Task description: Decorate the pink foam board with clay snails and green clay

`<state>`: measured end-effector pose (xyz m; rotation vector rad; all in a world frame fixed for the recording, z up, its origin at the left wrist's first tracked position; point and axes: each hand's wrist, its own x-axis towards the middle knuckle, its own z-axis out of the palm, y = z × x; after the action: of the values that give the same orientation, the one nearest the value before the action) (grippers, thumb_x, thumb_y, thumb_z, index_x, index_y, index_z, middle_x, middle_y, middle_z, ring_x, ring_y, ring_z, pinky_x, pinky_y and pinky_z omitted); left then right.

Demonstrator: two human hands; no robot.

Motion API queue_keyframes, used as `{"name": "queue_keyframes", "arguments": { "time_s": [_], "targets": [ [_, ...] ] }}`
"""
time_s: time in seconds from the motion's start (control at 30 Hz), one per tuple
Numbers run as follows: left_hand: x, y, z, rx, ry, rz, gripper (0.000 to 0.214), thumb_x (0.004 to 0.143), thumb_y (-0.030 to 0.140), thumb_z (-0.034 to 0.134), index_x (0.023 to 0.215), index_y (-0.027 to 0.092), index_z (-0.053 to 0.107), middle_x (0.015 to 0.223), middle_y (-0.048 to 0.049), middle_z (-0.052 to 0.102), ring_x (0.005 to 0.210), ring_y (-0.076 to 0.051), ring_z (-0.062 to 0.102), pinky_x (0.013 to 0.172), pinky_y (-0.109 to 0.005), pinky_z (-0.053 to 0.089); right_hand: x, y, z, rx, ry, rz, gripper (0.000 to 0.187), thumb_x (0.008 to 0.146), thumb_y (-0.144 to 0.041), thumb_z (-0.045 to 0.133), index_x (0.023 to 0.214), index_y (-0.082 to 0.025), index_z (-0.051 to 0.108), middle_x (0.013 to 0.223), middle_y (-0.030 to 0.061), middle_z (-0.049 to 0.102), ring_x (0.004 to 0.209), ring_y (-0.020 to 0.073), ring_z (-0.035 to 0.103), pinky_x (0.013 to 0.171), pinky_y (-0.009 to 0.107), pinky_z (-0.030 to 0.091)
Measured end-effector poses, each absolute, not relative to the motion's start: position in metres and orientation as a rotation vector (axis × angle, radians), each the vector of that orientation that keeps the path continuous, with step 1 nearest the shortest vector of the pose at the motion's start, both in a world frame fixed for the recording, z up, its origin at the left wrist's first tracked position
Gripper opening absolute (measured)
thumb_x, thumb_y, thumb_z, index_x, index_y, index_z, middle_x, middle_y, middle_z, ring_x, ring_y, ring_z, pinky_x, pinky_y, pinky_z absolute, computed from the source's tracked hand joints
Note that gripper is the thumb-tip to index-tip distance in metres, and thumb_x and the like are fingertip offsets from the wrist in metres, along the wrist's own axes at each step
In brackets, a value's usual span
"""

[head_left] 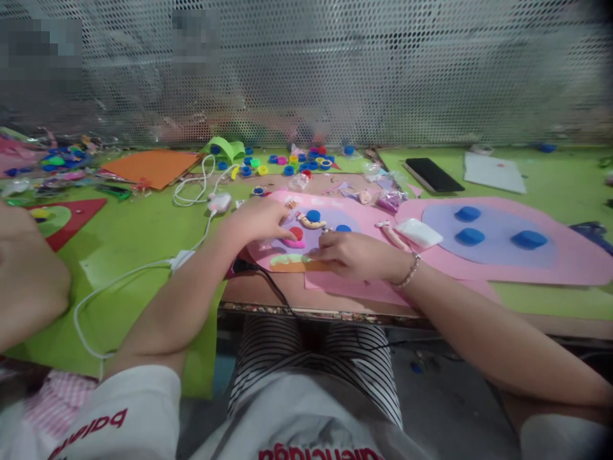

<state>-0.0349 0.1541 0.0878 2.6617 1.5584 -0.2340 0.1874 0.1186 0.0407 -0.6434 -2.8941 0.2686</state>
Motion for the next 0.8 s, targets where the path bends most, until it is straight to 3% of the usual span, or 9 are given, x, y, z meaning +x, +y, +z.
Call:
{"name": "queue_keyframes", "arguments": {
  "time_s": [0.27, 0.53, 0.67, 0.8],
  "targets": [
    [-0.025, 0.154, 0.076, 2.606, 1.198, -0.374, 0.048, 0.069, 0.063, 0.053, 0.051, 0.019, 0.051, 0.046, 0.0013, 0.040, 0.046, -0.012, 0.033, 0.050, -0.029, 0.023, 0.194, 0.120, 0.044, -0.645, -3.050, 0.256, 0.039, 0.084, -0.010, 0.044, 0.119, -0.016, 0.061, 0.086, 0.0082, 0.059, 0.076, 0.0151, 0.054, 0.068, 0.026, 0.038],
    [-0.025, 0.157, 0.071, 2.550, 1.225, -0.453, 0.050, 0.065, 0.066, 0.055, 0.050, 0.019, 0.054, 0.046, -0.0009, 0.044, 0.049, -0.013, 0.036, 0.050, -0.030, 0.022, 0.195, 0.113, 0.040, -0.605, -3.044, 0.115, 0.038, 0.084, -0.016, 0.045, 0.118, -0.014, 0.060, 0.089, 0.0088, 0.059, 0.075, 0.0167, 0.051, 0.067, 0.029, 0.038],
    [-0.023, 0.155, 0.072, 2.540, 1.267, -0.479, 0.051, 0.063, 0.068, 0.055, 0.056, 0.018, 0.060, 0.049, -0.0020, 0.048, 0.049, -0.014, 0.038, 0.050, -0.030, 0.023, 0.193, 0.107, 0.039, -0.601, -3.056, -0.070, 0.031, 0.086, -0.021, 0.045, 0.107, -0.012, 0.065, 0.085, 0.0092, 0.059, 0.073, 0.0177, 0.049, 0.067, 0.031, 0.036],
    [-0.024, 0.156, 0.071, 2.532, 1.279, -0.489, 0.056, 0.061, 0.073, 0.054, 0.068, 0.018, 0.064, 0.053, -0.0021, 0.051, 0.050, -0.015, 0.041, 0.051, -0.029, 0.025, 0.192, 0.102, 0.041, -0.606, -3.064, -0.173, 0.029, 0.089, -0.021, 0.040, 0.081, -0.013, 0.066, 0.082, 0.0094, 0.059, 0.070, 0.0171, 0.048, 0.066, 0.032, 0.034]
  ]
}}
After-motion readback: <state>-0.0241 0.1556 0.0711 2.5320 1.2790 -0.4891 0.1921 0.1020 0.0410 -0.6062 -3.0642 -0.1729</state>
